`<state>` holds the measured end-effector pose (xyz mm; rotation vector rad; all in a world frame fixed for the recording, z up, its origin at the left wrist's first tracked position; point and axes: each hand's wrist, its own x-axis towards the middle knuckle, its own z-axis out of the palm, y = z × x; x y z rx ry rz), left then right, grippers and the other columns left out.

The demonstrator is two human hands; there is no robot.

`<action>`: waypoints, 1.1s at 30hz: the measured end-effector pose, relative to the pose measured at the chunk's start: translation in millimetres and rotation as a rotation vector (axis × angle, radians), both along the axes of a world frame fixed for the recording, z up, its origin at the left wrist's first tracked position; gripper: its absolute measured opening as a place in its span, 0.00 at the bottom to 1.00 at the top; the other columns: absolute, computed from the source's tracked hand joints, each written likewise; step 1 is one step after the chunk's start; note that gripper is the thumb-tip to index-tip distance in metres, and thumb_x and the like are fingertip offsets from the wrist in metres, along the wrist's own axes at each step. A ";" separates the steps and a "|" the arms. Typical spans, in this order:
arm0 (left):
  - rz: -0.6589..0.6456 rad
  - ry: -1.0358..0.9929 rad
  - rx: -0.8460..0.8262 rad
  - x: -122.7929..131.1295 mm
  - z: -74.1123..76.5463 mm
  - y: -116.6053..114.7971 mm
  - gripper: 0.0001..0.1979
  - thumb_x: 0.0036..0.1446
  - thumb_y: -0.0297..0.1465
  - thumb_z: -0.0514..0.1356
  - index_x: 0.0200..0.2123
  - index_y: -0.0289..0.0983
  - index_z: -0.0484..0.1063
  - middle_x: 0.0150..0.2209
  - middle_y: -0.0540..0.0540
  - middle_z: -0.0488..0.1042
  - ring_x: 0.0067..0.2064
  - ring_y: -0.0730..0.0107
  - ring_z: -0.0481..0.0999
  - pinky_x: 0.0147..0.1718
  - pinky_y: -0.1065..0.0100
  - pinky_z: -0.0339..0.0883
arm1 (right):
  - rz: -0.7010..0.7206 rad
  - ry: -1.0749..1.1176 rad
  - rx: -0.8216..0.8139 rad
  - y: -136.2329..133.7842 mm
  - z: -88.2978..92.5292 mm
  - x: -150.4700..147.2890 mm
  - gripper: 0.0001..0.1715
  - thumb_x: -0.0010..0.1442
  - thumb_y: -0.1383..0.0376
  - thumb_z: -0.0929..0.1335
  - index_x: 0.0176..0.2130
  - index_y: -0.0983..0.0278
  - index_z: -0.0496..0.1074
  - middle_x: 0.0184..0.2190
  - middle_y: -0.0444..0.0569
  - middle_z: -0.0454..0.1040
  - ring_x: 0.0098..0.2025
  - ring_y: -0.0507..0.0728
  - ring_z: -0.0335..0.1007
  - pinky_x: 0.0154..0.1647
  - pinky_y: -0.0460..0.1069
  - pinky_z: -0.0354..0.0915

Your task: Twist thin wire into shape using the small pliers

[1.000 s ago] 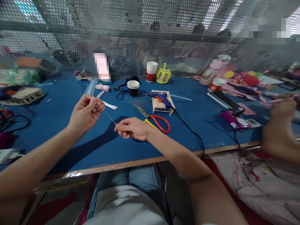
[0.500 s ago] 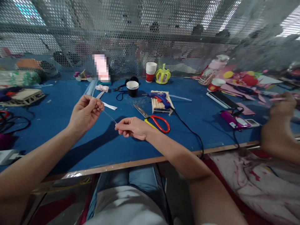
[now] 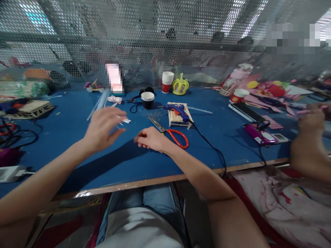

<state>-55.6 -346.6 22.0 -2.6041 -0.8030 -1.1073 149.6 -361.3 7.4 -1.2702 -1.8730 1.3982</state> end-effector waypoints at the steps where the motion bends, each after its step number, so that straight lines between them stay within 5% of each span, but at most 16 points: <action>1: -0.061 0.195 -0.018 4.5 -0.4 -4.9 0.11 0.56 0.32 0.56 0.43 0.38 0.67 0.44 0.43 0.72 0.50 0.59 0.67 0.50 0.57 0.57 | 0.024 -0.070 0.054 -0.5 2.0 0.0 0.10 0.53 0.64 0.66 0.29 0.68 0.72 0.21 0.45 0.71 0.20 0.46 0.62 0.19 0.42 0.57; 4: -0.017 0.439 -0.203 12.8 -5.3 -10.4 0.12 0.60 0.32 0.49 0.38 0.33 0.69 0.32 0.42 0.74 0.36 0.65 0.73 0.41 0.62 0.62 | 0.124 -0.276 0.249 -0.1 12.8 -2.0 0.11 0.54 0.66 0.64 0.26 0.68 0.73 0.20 0.45 0.72 0.20 0.47 0.62 0.20 0.43 0.55; 6: 0.008 0.433 -0.393 11.3 -7.9 -7.6 0.12 0.60 0.29 0.48 0.35 0.33 0.70 0.28 0.44 0.73 0.30 0.69 0.72 0.32 0.68 0.62 | 0.175 -0.394 0.367 6.2 25.3 -5.6 0.12 0.55 0.66 0.63 0.27 0.67 0.74 0.22 0.45 0.74 0.22 0.48 0.65 0.22 0.43 0.56; 8: 0.018 0.293 -0.601 6.1 -9.1 -3.0 0.12 0.59 0.29 0.48 0.34 0.34 0.71 0.26 0.46 0.73 0.27 0.72 0.71 0.28 0.71 0.61 | 0.184 -0.528 0.516 22.1 40.7 -11.5 0.12 0.55 0.64 0.64 0.29 0.67 0.75 0.25 0.47 0.75 0.26 0.50 0.68 0.27 0.44 0.57; 12: 0.006 -0.072 -0.998 -1.3 -15.1 4.9 0.10 0.58 0.36 0.51 0.36 0.35 0.66 0.22 0.51 0.71 0.19 0.77 0.67 0.20 0.75 0.59 | -0.085 -0.763 0.851 82.6 65.8 -26.6 0.16 0.59 0.64 0.61 0.36 0.68 0.75 0.35 0.54 0.76 0.38 0.57 0.71 0.38 0.48 0.61; 16: -0.044 -0.259 -1.214 0.5 -28.1 10.2 0.11 0.56 0.38 0.53 0.31 0.36 0.61 0.20 0.51 0.70 0.16 0.79 0.64 0.16 0.76 0.57 | -0.197 -1.097 0.773 145.3 67.0 -37.9 0.20 0.55 0.63 0.66 0.45 0.72 0.72 0.46 0.63 0.71 0.49 0.63 0.66 0.46 0.52 0.63; 19: -0.055 -0.309 -1.264 2.3 -34.6 12.6 0.11 0.55 0.38 0.54 0.30 0.35 0.61 0.19 0.51 0.70 0.15 0.80 0.63 0.16 0.77 0.56 | -0.186 -1.163 0.704 171.3 58.7 -41.5 0.23 0.50 0.65 0.70 0.46 0.73 0.71 0.44 0.65 0.72 0.49 0.65 0.67 0.45 0.52 0.64; 30: -0.087 -0.346 -1.305 -1.3 -35.2 16.4 0.12 0.55 0.39 0.55 0.29 0.35 0.62 0.20 0.50 0.71 0.17 0.80 0.65 0.17 0.76 0.58 | -0.119 -1.266 0.600 191.2 67.1 -33.8 0.20 0.45 0.72 0.72 0.41 0.77 0.74 0.40 0.67 0.73 0.44 0.67 0.71 0.43 0.55 0.66; 33: -0.094 -0.369 -1.328 -1.6 -35.3 17.6 0.12 0.54 0.39 0.55 0.28 0.35 0.62 0.20 0.51 0.71 0.17 0.80 0.65 0.17 0.76 0.59 | -0.115 -1.229 0.676 191.4 74.1 -48.7 0.22 0.52 0.70 0.69 0.47 0.76 0.71 0.46 0.67 0.70 0.49 0.67 0.67 0.46 0.56 0.64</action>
